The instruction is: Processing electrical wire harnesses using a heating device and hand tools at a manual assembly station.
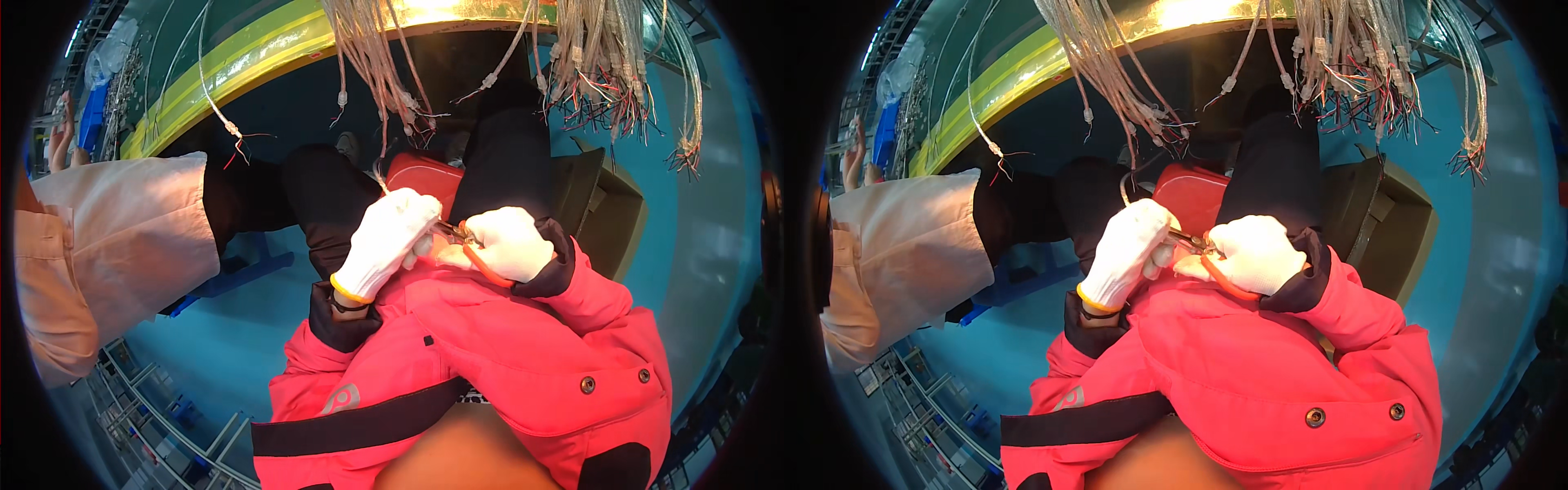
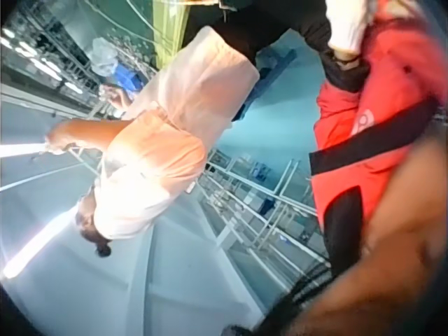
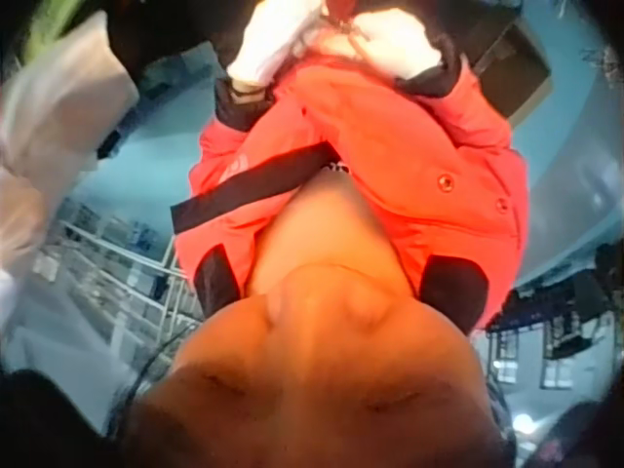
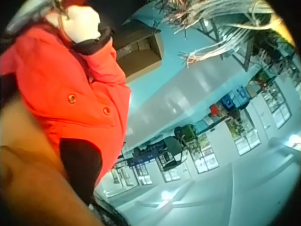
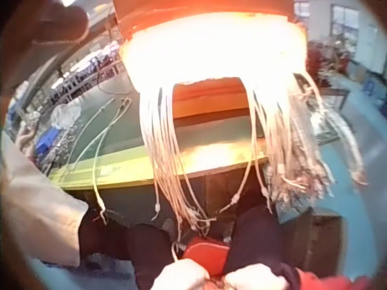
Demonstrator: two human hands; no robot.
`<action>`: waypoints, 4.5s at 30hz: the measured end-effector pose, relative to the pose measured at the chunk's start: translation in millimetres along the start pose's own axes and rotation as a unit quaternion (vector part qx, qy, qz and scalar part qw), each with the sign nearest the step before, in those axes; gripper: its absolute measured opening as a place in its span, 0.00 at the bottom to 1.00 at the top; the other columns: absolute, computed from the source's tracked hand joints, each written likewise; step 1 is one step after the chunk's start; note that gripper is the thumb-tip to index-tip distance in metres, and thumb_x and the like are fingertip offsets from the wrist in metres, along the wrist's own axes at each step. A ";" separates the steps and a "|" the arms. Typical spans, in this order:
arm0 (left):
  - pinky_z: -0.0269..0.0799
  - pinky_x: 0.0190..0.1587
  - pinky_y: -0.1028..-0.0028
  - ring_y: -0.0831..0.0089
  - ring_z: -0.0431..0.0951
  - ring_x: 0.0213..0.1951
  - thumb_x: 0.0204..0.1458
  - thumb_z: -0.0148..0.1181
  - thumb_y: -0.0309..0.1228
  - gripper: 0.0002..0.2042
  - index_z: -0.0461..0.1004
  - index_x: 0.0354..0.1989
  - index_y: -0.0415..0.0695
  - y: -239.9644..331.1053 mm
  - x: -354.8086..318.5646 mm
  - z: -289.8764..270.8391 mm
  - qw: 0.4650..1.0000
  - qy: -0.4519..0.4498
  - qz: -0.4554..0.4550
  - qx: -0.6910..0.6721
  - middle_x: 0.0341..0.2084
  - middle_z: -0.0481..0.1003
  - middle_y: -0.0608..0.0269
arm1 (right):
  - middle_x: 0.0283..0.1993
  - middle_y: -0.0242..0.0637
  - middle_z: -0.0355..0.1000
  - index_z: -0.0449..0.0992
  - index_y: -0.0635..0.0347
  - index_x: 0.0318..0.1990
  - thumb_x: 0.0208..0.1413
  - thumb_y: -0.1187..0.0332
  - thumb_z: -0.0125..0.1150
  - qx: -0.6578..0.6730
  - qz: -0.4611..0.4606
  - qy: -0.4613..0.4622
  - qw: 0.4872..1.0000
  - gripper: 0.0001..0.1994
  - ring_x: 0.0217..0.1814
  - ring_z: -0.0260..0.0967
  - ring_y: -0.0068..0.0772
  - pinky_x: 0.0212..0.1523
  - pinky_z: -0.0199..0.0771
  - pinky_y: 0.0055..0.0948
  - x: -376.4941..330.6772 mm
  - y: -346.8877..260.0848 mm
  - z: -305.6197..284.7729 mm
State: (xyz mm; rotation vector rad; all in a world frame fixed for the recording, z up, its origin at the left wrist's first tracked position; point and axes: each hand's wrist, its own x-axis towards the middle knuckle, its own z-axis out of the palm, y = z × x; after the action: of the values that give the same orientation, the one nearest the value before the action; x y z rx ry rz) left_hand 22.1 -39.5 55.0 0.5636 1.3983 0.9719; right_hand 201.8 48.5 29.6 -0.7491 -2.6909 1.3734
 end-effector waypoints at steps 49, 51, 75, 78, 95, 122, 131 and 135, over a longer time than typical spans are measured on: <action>0.69 0.27 0.79 0.72 0.74 0.24 0.44 0.66 0.36 0.20 0.69 0.41 0.37 3.7 -8.2 -7.5 0.972 0.041 0.206 0.103 0.27 0.74 0.57 | 0.11 0.26 0.54 0.68 0.63 0.33 0.59 0.42 0.38 0.887 0.040 -0.443 0.127 0.29 0.08 0.46 0.17 0.07 0.48 0.17 -1.4 18.4 24.7; 0.69 0.28 0.79 0.72 0.75 0.25 0.40 0.68 0.36 0.21 0.71 0.40 0.37 4.3 -8.1 -8.5 0.910 0.131 0.306 0.247 0.27 0.75 0.58 | 0.11 0.26 0.53 0.65 0.61 0.24 0.60 0.43 0.37 0.852 0.117 -0.325 0.394 0.28 0.09 0.47 0.17 0.08 0.49 0.17 -4.3 0.3 4.8; 0.59 0.21 0.81 0.83 0.62 0.15 0.61 0.42 0.38 0.16 0.72 0.41 0.37 33.8 5.3 -37.3 0.949 -0.297 -0.097 -0.031 0.12 0.66 0.70 | 0.21 0.40 0.69 0.75 0.56 0.25 0.39 0.51 0.65 -0.154 -0.065 -0.004 0.986 0.17 0.23 0.68 0.46 0.24 0.68 0.35 26.1 -0.8 -64.9; 0.55 0.18 0.82 0.85 0.57 0.14 0.61 0.42 0.41 0.19 0.69 0.45 0.34 27.1 5.1 -17.7 0.970 -0.216 -0.089 -0.062 0.09 0.60 0.74 | 0.24 0.41 0.68 0.74 0.56 0.27 0.38 0.52 0.65 -0.137 -0.072 0.062 0.986 0.17 0.26 0.69 0.45 0.26 0.68 0.35 28.1 3.7 -71.2; 0.65 0.46 0.72 0.72 0.69 0.40 0.58 0.48 0.38 0.20 0.61 0.52 0.34 -8.8 32.4 5.8 0.930 -0.008 0.163 -0.330 0.39 0.67 0.60 | 0.26 0.47 0.69 0.69 0.61 0.27 0.44 0.45 0.62 0.041 0.039 0.109 0.992 0.24 0.26 0.70 0.49 0.27 0.70 0.38 28.3 -18.3 -5.2; 0.66 0.39 0.83 0.76 0.72 0.36 0.59 0.47 0.30 0.13 0.69 0.47 0.36 -22.0 28.8 -24.6 0.976 0.059 0.210 0.003 0.36 0.72 0.57 | 0.18 0.42 0.66 0.67 0.60 0.20 0.44 0.50 0.64 -0.002 0.058 0.063 0.996 0.22 0.21 0.65 0.46 0.23 0.64 0.35 29.5 -5.6 4.9; 0.71 0.35 0.73 0.70 0.75 0.36 0.57 0.50 0.33 0.14 0.70 0.44 0.34 -14.1 36.6 -17.3 0.971 0.044 0.137 -0.190 0.32 0.74 0.55 | 0.22 0.44 0.65 0.67 0.61 0.22 0.42 0.43 0.62 -0.051 0.051 0.134 0.988 0.26 0.23 0.66 0.48 0.26 0.65 0.38 26.4 -3.3 8.0; 0.70 0.36 0.76 0.75 0.73 0.32 0.57 0.51 0.29 0.11 0.71 0.42 0.34 -16.9 40.3 -14.2 0.938 0.020 0.124 -0.323 0.34 0.75 0.56 | 0.24 0.45 0.66 0.68 0.62 0.24 0.40 0.40 0.62 -0.090 0.075 0.101 0.988 0.28 0.24 0.67 0.47 0.27 0.66 0.38 26.7 -2.2 4.3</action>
State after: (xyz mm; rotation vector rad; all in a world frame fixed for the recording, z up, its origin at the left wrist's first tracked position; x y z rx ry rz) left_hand 8.2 -17.9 16.9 0.2213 0.9666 1.5672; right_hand 176.3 55.5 23.6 -1.0642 -2.6676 1.0207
